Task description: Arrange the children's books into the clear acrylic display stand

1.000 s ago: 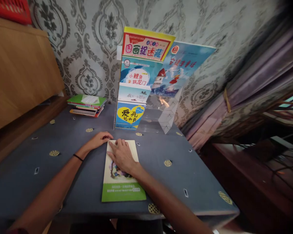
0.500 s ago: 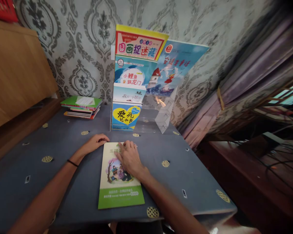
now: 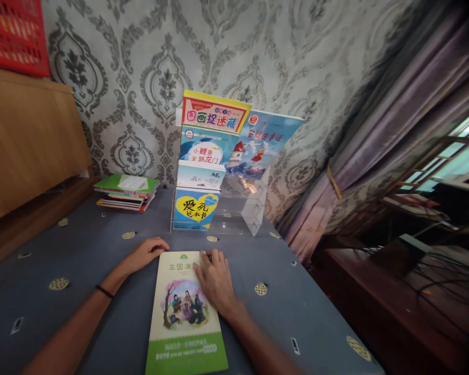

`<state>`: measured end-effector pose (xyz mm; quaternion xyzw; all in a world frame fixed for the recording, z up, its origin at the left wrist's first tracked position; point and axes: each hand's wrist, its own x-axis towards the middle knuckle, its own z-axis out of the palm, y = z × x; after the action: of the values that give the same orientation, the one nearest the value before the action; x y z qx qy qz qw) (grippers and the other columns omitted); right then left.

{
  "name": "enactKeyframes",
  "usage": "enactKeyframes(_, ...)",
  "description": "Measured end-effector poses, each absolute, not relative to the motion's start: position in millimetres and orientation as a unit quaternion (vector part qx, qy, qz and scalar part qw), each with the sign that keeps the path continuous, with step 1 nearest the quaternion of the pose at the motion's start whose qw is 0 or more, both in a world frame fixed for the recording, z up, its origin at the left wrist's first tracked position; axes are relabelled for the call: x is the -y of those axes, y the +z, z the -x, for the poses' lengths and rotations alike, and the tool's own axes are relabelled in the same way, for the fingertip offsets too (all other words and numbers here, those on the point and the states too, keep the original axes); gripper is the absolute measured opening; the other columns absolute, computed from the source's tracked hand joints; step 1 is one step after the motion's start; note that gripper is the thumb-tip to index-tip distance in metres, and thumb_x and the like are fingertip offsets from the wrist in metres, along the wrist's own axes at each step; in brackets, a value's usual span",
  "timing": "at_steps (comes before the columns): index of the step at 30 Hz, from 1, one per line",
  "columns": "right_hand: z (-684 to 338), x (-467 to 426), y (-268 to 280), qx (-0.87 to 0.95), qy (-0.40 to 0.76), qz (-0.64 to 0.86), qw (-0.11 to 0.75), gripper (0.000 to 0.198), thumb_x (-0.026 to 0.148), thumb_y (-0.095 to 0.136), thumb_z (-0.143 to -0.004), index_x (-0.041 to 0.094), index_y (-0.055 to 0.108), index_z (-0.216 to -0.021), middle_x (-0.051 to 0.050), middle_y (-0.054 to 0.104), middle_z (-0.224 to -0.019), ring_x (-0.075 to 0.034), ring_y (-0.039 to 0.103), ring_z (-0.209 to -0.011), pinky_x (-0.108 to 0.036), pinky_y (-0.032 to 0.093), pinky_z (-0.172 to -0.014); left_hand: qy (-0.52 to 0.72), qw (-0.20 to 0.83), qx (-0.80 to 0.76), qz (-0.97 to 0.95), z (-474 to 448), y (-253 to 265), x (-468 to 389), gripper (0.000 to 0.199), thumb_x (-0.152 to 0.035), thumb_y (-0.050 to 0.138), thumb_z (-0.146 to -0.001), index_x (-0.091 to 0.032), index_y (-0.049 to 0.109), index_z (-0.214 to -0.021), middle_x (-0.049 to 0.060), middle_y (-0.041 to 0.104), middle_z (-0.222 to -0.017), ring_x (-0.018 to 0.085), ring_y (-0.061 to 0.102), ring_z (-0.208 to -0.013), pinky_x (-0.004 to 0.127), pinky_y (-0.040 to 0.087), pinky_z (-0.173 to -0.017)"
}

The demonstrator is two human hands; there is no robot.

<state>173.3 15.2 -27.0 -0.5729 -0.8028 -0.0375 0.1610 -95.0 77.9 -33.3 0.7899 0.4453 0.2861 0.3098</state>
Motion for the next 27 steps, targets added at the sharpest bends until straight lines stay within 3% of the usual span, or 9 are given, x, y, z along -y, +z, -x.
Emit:
enactKeyframes(4, -179, -18, -27, 0.801, -0.009, 0.572, 0.174, 0.032, 0.033, 0.048, -0.101, 0.020, 0.064, -0.126, -0.013, 0.060, -0.109, -0.028, 0.054, -0.102, -0.040, 0.044, -0.086, 0.280, 0.264, -0.455, -0.803, 90, -32, -73, 0.025, -0.019, 0.047, -0.088, -0.018, 0.071, -0.096, 0.006, 0.072, -0.097, 0.019, 0.065, -0.090, 0.029, 0.049, -0.081)
enactKeyframes(10, -194, -32, -25, 0.812, 0.097, 0.535, 0.214, 0.033, 0.027, 0.040, -0.103, 0.019, 0.071, -0.115, -0.010, 0.062, -0.099, -0.024, 0.056, -0.096, -0.037, 0.045, -0.089, 0.256, 0.110, -0.494, -0.823, 70, -23, -55, 0.034, -0.011, 0.043, -0.092, -0.021, 0.069, -0.110, 0.007, 0.070, -0.108, 0.023, 0.061, -0.105, 0.040, 0.044, -0.102)
enactKeyframes(14, -201, -42, -29, 0.822, 0.141, 0.488, 0.259, 0.034, 0.026, 0.040, -0.103, 0.019, 0.072, -0.111, -0.009, 0.063, -0.101, -0.024, 0.056, -0.099, -0.037, 0.046, -0.092, 0.204, 0.023, -0.476, -0.855, 54, -17, -44, 0.038, -0.007, 0.043, -0.092, -0.019, 0.067, -0.120, 0.012, 0.066, -0.119, 0.027, 0.057, -0.113, 0.045, 0.045, -0.099)
enactKeyframes(21, -209, -54, -33, 0.836, 0.187, 0.439, 0.272, 0.033, 0.023, 0.043, -0.101, 0.020, 0.072, -0.115, -0.010, 0.065, -0.107, -0.024, 0.059, -0.103, -0.038, 0.048, -0.094, 0.201, -0.001, -0.375, -0.905, 25, -28, -42, 0.035, -0.018, 0.042, -0.101, -0.019, 0.061, -0.129, 0.013, 0.059, -0.138, 0.027, 0.045, -0.138, 0.048, 0.040, -0.109)
enactKeyframes(27, -214, -62, -39, 0.840, 0.202, 0.414, 0.285, 0.032, 0.023, 0.045, -0.101, 0.021, 0.073, -0.116, -0.010, 0.066, -0.107, -0.023, 0.059, -0.104, -0.038, 0.047, -0.095, 0.181, 0.015, -0.334, -0.925, 13, -28, -44, 0.041, -0.017, 0.039, -0.101, -0.023, 0.057, -0.137, 0.013, 0.057, -0.139, 0.026, 0.047, -0.134, 0.046, 0.043, -0.107)
